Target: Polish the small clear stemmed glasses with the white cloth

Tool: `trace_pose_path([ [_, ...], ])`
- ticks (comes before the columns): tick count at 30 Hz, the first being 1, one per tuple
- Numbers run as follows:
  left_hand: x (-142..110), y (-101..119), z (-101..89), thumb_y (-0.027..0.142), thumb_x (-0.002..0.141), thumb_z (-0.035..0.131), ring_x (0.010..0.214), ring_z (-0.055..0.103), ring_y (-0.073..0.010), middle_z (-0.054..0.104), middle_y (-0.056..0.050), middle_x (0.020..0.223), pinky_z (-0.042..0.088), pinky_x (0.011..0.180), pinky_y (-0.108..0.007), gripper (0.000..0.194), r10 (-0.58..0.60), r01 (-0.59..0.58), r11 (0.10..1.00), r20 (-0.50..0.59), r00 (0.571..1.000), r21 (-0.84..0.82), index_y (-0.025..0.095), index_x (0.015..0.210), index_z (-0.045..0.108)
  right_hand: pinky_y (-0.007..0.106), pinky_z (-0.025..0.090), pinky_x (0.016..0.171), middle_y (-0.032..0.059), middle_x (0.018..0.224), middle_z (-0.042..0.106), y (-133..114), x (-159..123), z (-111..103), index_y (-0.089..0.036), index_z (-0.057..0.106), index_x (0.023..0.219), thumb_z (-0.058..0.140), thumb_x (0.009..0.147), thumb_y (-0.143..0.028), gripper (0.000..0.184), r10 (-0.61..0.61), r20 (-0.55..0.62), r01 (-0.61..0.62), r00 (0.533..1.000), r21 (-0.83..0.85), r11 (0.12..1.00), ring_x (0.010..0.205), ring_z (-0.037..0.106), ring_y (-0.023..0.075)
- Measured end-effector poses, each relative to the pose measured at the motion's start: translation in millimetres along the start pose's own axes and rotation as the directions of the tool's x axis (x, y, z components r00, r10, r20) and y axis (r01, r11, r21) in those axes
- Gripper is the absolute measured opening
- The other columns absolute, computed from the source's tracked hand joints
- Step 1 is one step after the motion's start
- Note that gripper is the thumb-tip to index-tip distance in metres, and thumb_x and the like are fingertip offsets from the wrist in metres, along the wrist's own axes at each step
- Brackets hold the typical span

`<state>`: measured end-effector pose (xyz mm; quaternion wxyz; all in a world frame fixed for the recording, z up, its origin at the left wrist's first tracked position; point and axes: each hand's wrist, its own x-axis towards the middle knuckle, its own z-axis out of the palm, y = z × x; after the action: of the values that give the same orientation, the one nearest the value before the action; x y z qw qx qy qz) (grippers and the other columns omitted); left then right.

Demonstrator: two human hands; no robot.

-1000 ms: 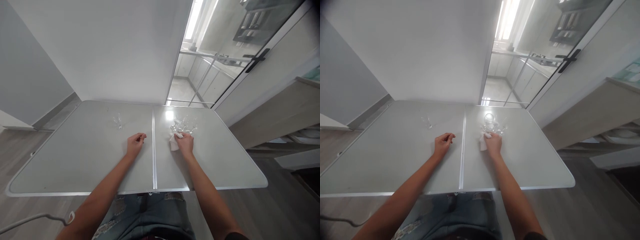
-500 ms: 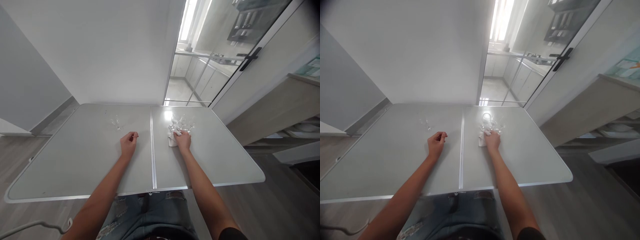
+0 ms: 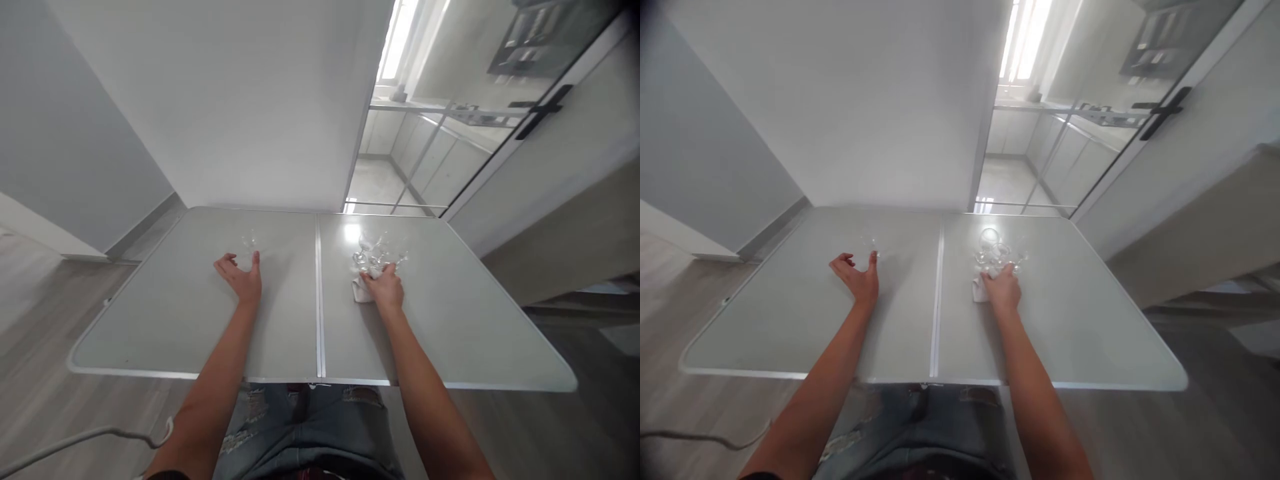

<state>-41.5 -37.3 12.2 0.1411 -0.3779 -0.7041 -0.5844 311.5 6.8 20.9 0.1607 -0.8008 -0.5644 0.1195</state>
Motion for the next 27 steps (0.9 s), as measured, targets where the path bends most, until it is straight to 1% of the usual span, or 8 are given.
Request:
trace_pose_path([
  [6, -3.1, -8.5, 8.0, 0.050, 0.073, 0.082, 0.104, 0.053, -0.0242, 0.047, -0.013, 0.123, 0.045, 0.099, -0.044, 0.070, -0.129, 0.132, 0.990, 0.057, 0.990, -0.045, 0.021, 0.124, 0.043, 0.035, 0.048, 0.071, 0.0200, 0.101, 0.073, 11.0, 2.9, -1.5, -0.016, 0.072, 0.094, 0.054, 0.086, -0.053, 0.042, -0.153, 0.265, 0.189, 0.952, -0.116, 0.975, 0.093, 0.070, 0.0335],
  [8, -3.4, -12.6, 10.7, 0.050, 0.075, 0.080, 0.113, 0.053, -0.0263, 0.046, -0.015, 0.131, 0.044, 0.102, -0.046, 0.074, -0.172, 0.180, 0.982, 0.107, 0.979, -0.065, 0.022, 0.131, 0.041, 0.032, 0.044, 0.067, 0.0145, 0.087, 0.073, 7.4, 0.7, -0.7, -0.018, 0.070, 0.081, 0.057, 0.086, -0.048, 0.033, -0.296, 0.323, 0.320, 0.899, -0.022, 0.947, 0.083, 0.068, 0.0281],
  [11, -2.5, -19.5, 14.4, 0.047, 0.079, 0.078, 0.131, 0.048, -0.0310, 0.044, -0.019, 0.142, 0.039, 0.111, -0.049, 0.078, -0.212, 0.248, 0.963, 0.264, 0.941, -0.110, 0.022, 0.140, 0.036, 0.028, 0.041, 0.062, 0.0041, 0.066, 0.064, -3.8, -10.3, 0.3, -0.019, 0.060, 0.065, 0.058, 0.088, -0.051, 0.039, -0.536, 0.313, 0.454, 0.784, 0.298, 0.839, 0.068, 0.060, 0.0201],
  [13, -1.3, -24.2, 17.5, 0.045, 0.080, 0.077, 0.141, 0.042, -0.0326, 0.042, -0.020, 0.149, 0.035, 0.116, -0.050, 0.082, -0.195, 0.272, 0.949, 0.384, 0.903, -0.157, 0.022, 0.145, 0.032, 0.026, 0.041, 0.059, 0.0003, 0.062, 0.058, -12.3, -19.9, 2.8, -0.019, 0.056, 0.065, 0.056, 0.089, -0.059, 0.046, -0.570, 0.277, 0.356, 0.773, 0.554, 0.752, 0.062, 0.056, 0.0169],
  [15, -0.1, -28.6, 21.0, 0.044, 0.080, 0.077, 0.144, 0.041, -0.0319, 0.044, -0.020, 0.151, 0.034, 0.117, -0.048, 0.086, -0.165, 0.278, 0.941, 0.460, 0.873, -0.190, 0.022, 0.148, 0.029, 0.025, 0.044, 0.058, -0.0009, 0.063, 0.057, -19.2, -28.5, 7.0, -0.019, 0.058, 0.070, 0.059, 0.086, -0.065, 0.049, -0.504, 0.313, 0.127, 0.805, 0.739, 0.661, 0.061, 0.056, 0.0156],
  [20, 2.2, -36.3, 27.7, 0.040, 0.081, 0.075, 0.121, 0.060, -0.0262, 0.063, -0.014, 0.124, 0.043, 0.107, -0.043, 0.071, -0.132, 0.232, 0.958, 0.459, 0.879, -0.168, 0.021, 0.140, 0.040, 0.026, 0.054, 0.063, 0.0011, 0.075, 0.066, -26.8, -37.2, 15.5, -0.020, 0.064, 0.085, 0.074, 0.078, -0.061, 0.043, -0.378, 0.496, -0.318, 0.781, 0.838, 0.443, 0.069, 0.064, 0.0172],
  [24, 1.0, -33.3, 26.6, 0.038, 0.092, 0.060, 0.093, 0.065, -0.0175, 0.064, -0.008, 0.105, 0.050, 0.087, -0.033, 0.035, -0.130, 0.252, 0.944, 0.459, 0.879, -0.214, 0.019, 0.121, 0.053, 0.031, 0.058, 0.066, 0.0037, 0.080, 0.071, -29.8, -35.3, 16.5, -0.020, 0.065, 0.089, 0.074, 0.079, -0.054, 0.037, -0.365, 0.541, -0.430, 0.758, 0.835, 0.344, 0.070, 0.068, 0.0199],
  [27, -3.8, -22.6, 21.6, 0.038, 0.096, 0.054, 0.075, 0.061, -0.0129, 0.062, -0.004, 0.096, 0.048, 0.074, -0.027, 0.039, -0.088, 0.253, 0.932, 0.517, 0.852, -0.258, 0.021, 0.131, 0.049, 0.035, 0.060, 0.072, 0.0074, 0.085, 0.074, -32.5, -31.7, 19.2, -0.018, 0.067, 0.090, 0.069, 0.080, -0.047, 0.031, -0.407, 0.466, -0.327, 0.785, 0.871, 0.366, 0.077, 0.071, 0.0233],
])
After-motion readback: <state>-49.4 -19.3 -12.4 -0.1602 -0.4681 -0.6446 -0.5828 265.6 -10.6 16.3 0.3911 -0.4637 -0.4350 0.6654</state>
